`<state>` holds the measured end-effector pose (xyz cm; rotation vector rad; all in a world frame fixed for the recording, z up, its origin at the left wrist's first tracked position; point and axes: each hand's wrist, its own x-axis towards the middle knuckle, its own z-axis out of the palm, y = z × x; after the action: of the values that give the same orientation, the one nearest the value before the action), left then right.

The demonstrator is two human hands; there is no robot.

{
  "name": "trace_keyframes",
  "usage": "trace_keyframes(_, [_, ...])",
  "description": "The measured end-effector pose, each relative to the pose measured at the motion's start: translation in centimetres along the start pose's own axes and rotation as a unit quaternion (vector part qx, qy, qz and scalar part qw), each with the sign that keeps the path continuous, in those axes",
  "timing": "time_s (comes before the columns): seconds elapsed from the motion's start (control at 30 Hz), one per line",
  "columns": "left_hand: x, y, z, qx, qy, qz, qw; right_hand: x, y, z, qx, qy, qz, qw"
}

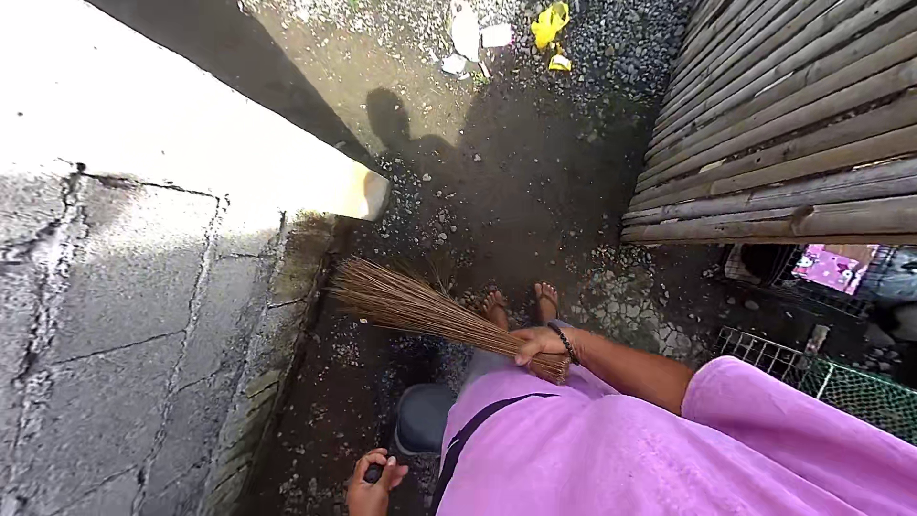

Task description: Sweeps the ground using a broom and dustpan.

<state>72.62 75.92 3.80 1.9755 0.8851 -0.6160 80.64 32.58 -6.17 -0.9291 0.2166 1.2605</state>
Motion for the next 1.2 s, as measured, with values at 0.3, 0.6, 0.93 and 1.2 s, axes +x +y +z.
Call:
trace_keyframes(0.3, [-6.8, -6.7, 4.0, -0.111, 0.101, -0.066, 0.986, -8.8, 3.3, -4.5, -0.263, 0.256, 0.198, 0.909])
trace_keyframes(0.6, [-8.6, -12.2, 2.6, -0.152, 0.099, -0.094, 0.979, 5.0, 7.5, -3.6, -0.32, 0.246, 0.335, 0.851])
trace_keyframes(0.93, [-4.7, -22.6, -7.7, -0.19, 0.069, -0.065, 0.977, 10.0, 8.2, 11.1, -0.286, 0.234, 0.213, 0.905])
trace_keyframes(1.2, [-2.8, -28.5, -13.0, -0.214, 0.067, -0.035, 0.974, 13.9, 9.0, 13.6, -0.258, 0.401, 0.255, 0.841])
